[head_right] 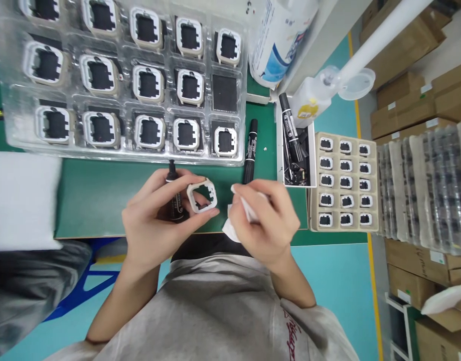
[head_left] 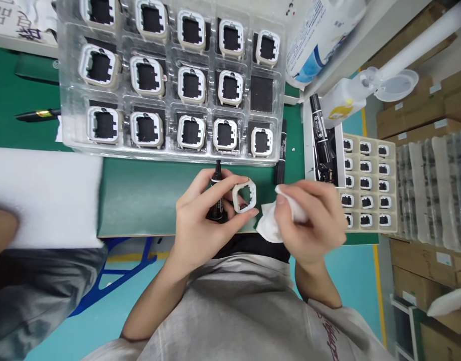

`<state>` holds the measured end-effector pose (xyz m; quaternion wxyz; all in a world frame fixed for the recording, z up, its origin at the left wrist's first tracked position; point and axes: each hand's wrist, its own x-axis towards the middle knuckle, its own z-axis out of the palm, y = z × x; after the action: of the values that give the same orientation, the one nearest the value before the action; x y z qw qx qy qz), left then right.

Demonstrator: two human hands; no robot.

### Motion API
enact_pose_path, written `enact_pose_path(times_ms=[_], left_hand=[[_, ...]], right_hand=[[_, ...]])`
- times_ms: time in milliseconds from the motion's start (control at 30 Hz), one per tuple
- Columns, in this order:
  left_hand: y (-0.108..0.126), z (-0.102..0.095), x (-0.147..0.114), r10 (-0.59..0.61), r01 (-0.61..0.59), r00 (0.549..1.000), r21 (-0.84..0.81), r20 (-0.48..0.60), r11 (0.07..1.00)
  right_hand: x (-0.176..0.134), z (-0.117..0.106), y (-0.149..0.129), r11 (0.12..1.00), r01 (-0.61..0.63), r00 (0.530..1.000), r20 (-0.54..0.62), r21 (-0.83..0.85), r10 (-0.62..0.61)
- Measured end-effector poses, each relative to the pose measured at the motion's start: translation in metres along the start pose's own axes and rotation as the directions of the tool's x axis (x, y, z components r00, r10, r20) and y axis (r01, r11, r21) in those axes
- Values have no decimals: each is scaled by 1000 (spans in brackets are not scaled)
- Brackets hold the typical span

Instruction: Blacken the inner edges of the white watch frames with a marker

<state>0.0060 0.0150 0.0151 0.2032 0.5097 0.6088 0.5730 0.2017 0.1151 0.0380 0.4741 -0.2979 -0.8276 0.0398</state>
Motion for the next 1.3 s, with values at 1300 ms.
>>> enact_pose_path(times_ms=[1300], left_hand=[[-18,-16,6,116,-38,986,-508,123,860]], right_hand=[[24,14,11,890,55,909,347,454,-233]])
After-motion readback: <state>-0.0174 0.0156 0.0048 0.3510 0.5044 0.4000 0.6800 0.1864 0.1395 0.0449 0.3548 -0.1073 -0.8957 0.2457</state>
